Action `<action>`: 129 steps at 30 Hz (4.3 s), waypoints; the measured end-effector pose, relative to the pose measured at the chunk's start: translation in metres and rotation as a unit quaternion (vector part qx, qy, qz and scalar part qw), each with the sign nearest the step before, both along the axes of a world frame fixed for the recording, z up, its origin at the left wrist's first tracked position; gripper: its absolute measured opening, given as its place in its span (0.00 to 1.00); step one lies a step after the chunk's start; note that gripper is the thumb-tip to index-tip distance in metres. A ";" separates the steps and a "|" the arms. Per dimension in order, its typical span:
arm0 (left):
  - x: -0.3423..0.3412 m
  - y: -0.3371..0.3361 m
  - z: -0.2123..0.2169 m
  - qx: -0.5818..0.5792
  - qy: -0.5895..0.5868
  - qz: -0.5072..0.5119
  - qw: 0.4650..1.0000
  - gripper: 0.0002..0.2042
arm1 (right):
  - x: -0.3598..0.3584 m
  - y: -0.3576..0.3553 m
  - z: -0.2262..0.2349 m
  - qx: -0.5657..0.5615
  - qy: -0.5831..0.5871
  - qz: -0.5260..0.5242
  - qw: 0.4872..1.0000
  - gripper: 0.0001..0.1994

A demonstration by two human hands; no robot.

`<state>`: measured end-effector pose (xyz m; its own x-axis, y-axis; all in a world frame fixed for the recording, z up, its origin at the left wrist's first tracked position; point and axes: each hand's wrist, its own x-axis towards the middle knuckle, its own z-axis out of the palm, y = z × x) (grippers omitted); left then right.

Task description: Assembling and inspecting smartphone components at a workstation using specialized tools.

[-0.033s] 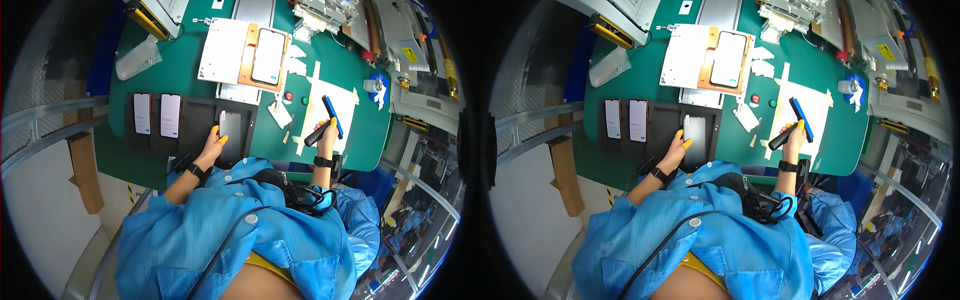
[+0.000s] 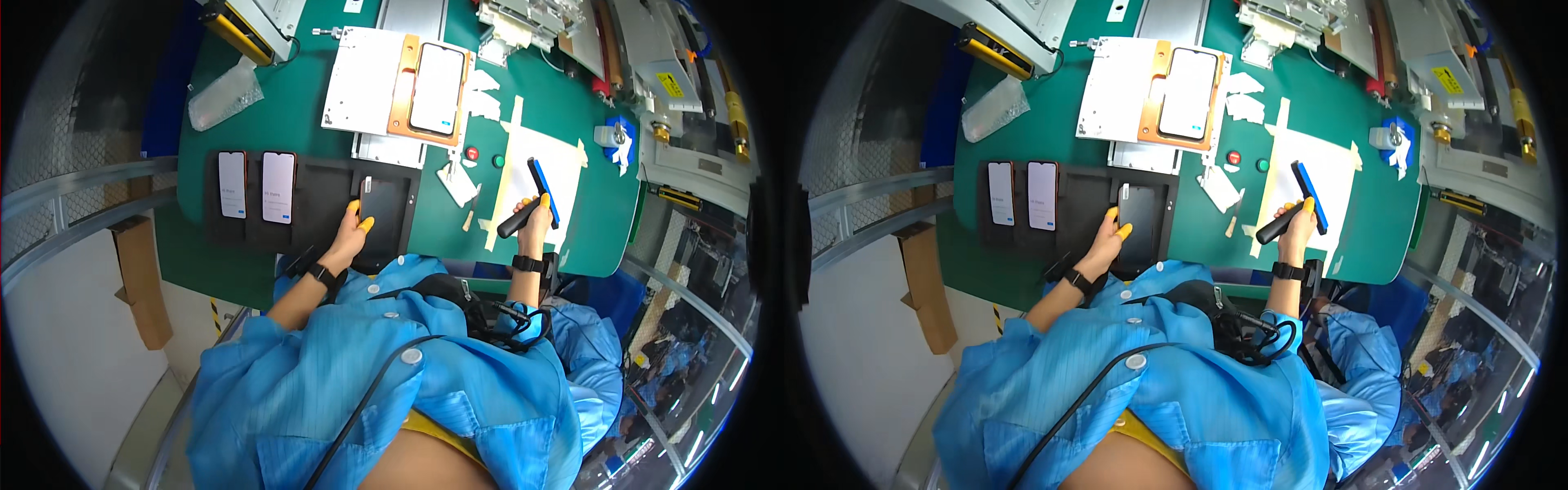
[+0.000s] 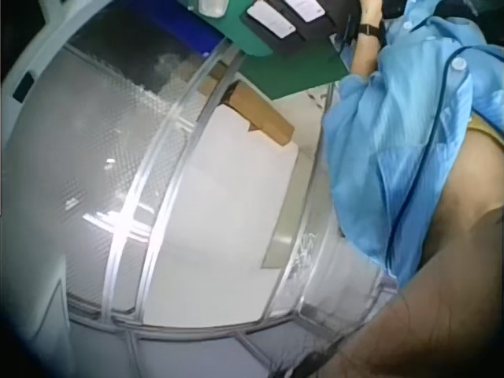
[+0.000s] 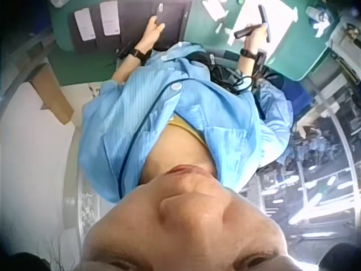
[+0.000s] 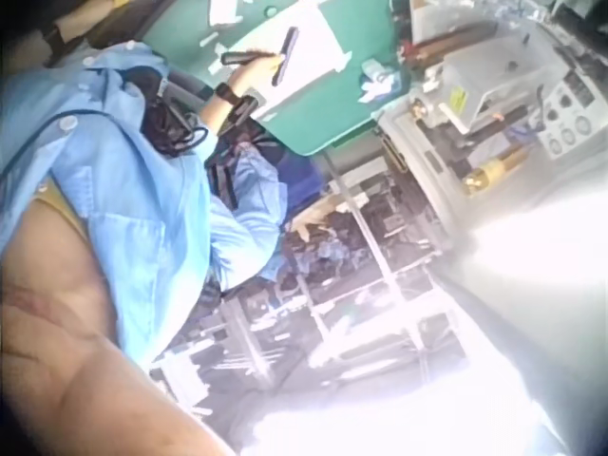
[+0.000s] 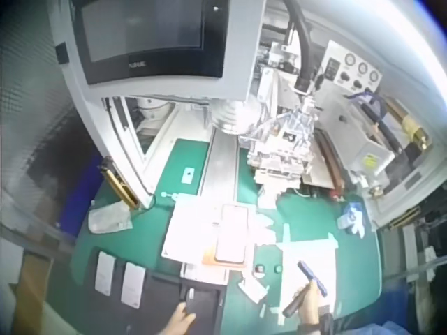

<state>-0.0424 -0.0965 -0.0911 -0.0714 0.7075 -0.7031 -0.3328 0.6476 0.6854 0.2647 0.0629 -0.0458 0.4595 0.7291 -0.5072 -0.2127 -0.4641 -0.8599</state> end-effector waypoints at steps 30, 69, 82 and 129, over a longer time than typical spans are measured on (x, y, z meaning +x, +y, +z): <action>0.026 0.224 0.112 0.156 0.783 -0.115 0.591 0.39 | 0.035 -0.045 -0.076 -0.171 -0.088 0.090 0.977 0.15; 0.037 0.229 0.100 0.250 0.741 -0.200 0.590 0.38 | 0.044 -0.008 -0.057 -0.085 -0.136 0.021 0.987 0.14; -0.029 0.044 0.114 0.118 0.608 -0.134 0.774 0.25 | -0.097 0.080 0.100 -0.005 0.029 0.389 0.921 0.11; -0.130 -0.029 0.066 -0.046 0.603 -0.021 0.796 0.20 | -0.205 -0.076 0.032 0.330 -0.200 0.552 0.739 0.13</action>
<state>-0.1728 -0.1259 -0.0253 -0.7115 0.6764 -0.1906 0.5542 0.7069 0.4396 0.0592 -0.0135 -0.0134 -0.5844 0.7989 0.1420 0.3140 0.3840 -0.8683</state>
